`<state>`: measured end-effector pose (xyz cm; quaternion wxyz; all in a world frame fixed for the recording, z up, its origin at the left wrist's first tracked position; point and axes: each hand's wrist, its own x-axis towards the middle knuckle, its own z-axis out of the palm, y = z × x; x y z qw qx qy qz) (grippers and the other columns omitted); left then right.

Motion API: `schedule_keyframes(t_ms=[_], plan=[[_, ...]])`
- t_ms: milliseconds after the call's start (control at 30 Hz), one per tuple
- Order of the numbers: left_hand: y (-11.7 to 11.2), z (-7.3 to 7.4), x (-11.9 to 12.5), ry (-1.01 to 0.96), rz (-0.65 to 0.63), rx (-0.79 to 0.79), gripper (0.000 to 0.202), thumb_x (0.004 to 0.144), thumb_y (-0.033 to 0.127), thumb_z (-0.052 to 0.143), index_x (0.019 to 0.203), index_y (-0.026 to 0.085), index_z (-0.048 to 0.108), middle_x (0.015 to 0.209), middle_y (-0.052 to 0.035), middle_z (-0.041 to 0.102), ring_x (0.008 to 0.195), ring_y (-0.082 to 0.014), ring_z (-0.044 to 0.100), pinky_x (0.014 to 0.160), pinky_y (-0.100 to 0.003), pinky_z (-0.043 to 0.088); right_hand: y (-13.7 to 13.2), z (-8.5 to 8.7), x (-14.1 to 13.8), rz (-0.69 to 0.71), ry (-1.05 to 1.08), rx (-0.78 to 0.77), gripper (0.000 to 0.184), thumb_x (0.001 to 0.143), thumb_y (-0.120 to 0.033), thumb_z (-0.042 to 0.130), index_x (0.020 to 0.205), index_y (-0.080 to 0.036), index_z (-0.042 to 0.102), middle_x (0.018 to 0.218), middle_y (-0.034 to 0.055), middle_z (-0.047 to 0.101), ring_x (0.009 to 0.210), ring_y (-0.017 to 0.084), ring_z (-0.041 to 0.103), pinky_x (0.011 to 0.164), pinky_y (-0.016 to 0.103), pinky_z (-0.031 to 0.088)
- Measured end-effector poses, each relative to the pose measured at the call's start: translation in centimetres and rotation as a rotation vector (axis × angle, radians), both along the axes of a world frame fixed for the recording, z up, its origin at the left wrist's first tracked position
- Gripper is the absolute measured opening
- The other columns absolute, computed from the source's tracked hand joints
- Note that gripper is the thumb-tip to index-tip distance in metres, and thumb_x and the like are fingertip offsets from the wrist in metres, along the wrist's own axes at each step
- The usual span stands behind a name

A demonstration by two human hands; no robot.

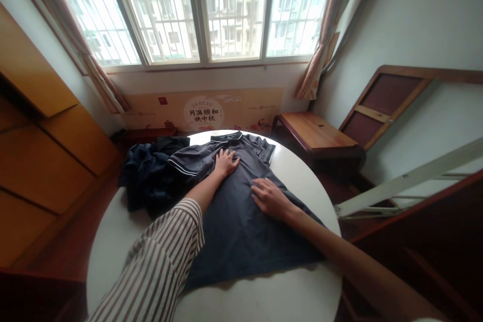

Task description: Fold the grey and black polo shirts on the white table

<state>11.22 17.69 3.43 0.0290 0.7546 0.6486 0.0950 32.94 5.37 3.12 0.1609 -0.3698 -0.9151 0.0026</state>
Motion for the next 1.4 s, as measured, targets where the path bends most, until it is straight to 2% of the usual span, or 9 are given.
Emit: schedule_keyframes(t_ms=[100,233,433,600,767,967,1167,1300,1400], plan=[[-2.7,1.5,1.1,0.047,-0.124,0.077,0.043,0.099,0.021,0.033,0.132,0.012,0.058,0.144,-0.0197,0.050,0.143,-0.0341,0.031,0.114,-0.058,0.025,-5.8,0.0,2.3,0.044,0.044,-0.034,0.034,0.095,-0.034,0.056,0.124,-0.019,0.064,0.133,0.0141,0.060,0.127,0.031,0.051,0.108,0.053,0.039],[-10.2,2.0,1.4,0.044,-0.291,0.036,0.038,0.102,0.027,0.034,0.117,0.015,0.067,0.126,-0.0151,0.063,0.125,-0.0250,0.053,0.110,-0.042,0.038,-10.6,0.3,5.1,0.038,0.032,-0.045,0.030,0.094,-0.036,0.060,0.118,-0.019,0.066,0.122,0.0138,0.065,0.116,0.029,0.058,0.099,0.047,0.048],[-22.3,-0.1,-3.2,-0.031,-0.460,-0.064,0.067,0.096,0.063,0.040,0.155,0.033,0.029,0.164,-0.0074,0.019,0.150,-0.0367,0.014,0.116,-0.063,0.020,-13.6,-0.8,5.0,-0.022,-0.126,0.121,0.018,0.091,-0.017,0.057,0.107,-0.018,0.065,0.105,0.0137,0.066,0.095,0.029,0.060,0.078,0.042,0.052],[-26.5,-0.5,-5.4,-0.033,-0.426,-0.141,0.072,0.095,0.065,0.038,0.157,0.035,0.019,0.165,-0.0052,0.012,0.151,-0.0362,0.010,0.118,-0.062,0.013,-15.3,-0.8,4.1,0.063,-0.193,0.107,0.037,0.073,0.006,0.048,0.097,-0.018,0.063,0.090,0.0102,0.066,0.082,0.026,0.060,0.069,0.037,0.049],[-29.1,0.9,-5.7,-0.046,-0.490,-0.147,0.069,0.094,0.063,0.045,0.155,0.034,0.030,0.162,-0.0082,0.026,0.147,-0.0380,0.023,0.116,-0.061,0.023,-16.7,3.2,4.4,0.166,-0.094,-0.240,0.016,0.090,-0.011,0.049,0.085,-0.023,0.058,0.086,0.0053,0.065,0.079,0.019,0.061,0.071,0.029,0.047],[-19.3,3.3,-2.4,-0.164,-0.413,0.034,0.041,0.102,0.031,0.033,0.123,0.018,0.066,0.126,-0.0114,0.063,0.116,-0.0227,0.060,0.107,-0.037,0.043,-5.8,6.4,1.0,-0.019,0.012,-0.243,0.021,0.096,-0.020,0.045,0.088,-0.021,0.064,0.093,0.0077,0.067,0.086,0.020,0.064,0.079,0.028,0.045],[-5.1,1.9,1.4,-0.037,-0.161,-0.021,0.051,0.100,0.041,0.038,0.145,0.018,0.048,0.156,-0.0152,0.037,0.143,-0.0327,0.034,0.115,-0.052,0.031,9.2,5.5,1.2,-0.713,0.213,-0.279,0.047,0.090,-0.027,0.055,0.131,-0.004,0.053,0.132,0.0277,0.055,0.126,0.037,0.051,0.103,0.043,0.039],[-0.6,0.6,0.6,-0.006,-0.044,-0.136,0.067,0.097,0.062,0.032,0.153,0.027,0.034,0.164,-0.0110,0.018,0.149,-0.0402,0.015,0.114,-0.065,0.020,14.1,3.8,3.7,-0.932,0.336,-0.362,0.071,0.076,-0.037,0.074,0.128,0.005,0.050,0.124,0.0342,0.057,0.120,0.042,0.054,0.096,0.048,0.045],[1.1,-0.5,-0.5,0.012,-0.023,-0.150,0.070,0.095,0.067,0.027,0.155,0.030,0.031,0.165,-0.0066,0.014,0.150,-0.0406,0.010,0.116,-0.065,0.013,16.2,2.5,4.7,-0.940,0.458,-0.457,0.062,0.058,-0.031,0.087,0.107,-0.002,0.063,0.099,0.0210,0.069,0.096,0.034,0.065,0.079,0.039,0.053]])
